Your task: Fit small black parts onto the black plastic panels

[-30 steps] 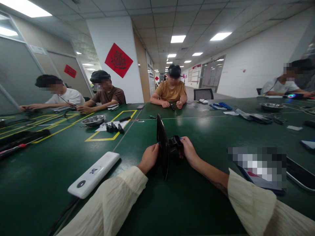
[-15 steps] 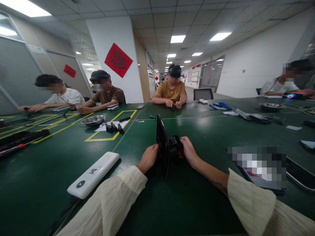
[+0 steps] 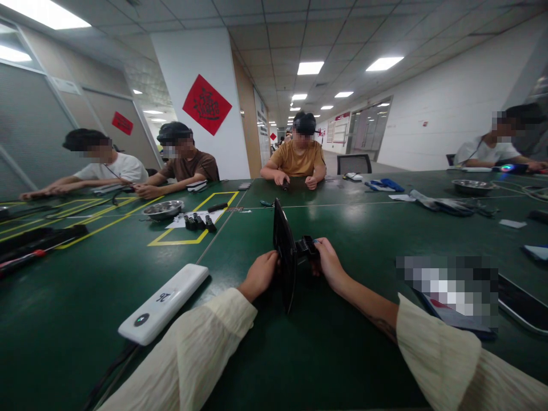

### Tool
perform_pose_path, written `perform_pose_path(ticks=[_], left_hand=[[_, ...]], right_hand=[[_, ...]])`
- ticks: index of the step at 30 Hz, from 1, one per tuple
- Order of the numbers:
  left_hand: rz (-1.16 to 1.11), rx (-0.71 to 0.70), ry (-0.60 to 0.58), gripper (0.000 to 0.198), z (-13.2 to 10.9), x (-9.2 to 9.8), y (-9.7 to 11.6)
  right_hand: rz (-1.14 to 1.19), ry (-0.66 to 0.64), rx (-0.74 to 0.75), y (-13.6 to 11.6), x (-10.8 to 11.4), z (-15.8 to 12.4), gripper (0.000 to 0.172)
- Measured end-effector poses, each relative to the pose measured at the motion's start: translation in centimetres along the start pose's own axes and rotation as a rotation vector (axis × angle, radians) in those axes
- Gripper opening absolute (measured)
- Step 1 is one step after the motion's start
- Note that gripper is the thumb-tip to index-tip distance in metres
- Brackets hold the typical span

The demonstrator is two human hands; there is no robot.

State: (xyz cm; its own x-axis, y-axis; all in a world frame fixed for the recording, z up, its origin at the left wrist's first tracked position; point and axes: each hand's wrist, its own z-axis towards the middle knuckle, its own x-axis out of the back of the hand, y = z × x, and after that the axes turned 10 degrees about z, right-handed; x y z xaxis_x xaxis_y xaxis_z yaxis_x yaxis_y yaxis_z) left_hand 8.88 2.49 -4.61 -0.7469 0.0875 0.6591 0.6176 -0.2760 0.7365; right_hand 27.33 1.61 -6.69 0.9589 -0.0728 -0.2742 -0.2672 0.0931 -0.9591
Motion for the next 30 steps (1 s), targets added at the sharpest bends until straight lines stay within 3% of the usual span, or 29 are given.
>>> perform_pose_path(ticks=[5,12,30], left_hand=[[-0.046,0.07,0.016,0.046,-0.21,-0.22,-0.06],[0.035,0.035,0.032,0.037,-0.11,-0.15,0.12],[0.022,0.04,0.032,0.041,-0.31,-0.14,0.18]], right_hand=[[0.011,-0.005,0.012,0.06,-0.12,0.06,0.013],[0.007,-0.007,0.019,0.28,-0.07,0.15,0.015],[0.0,-0.014,0.011,0.19,-0.01,0.08,0.013]])
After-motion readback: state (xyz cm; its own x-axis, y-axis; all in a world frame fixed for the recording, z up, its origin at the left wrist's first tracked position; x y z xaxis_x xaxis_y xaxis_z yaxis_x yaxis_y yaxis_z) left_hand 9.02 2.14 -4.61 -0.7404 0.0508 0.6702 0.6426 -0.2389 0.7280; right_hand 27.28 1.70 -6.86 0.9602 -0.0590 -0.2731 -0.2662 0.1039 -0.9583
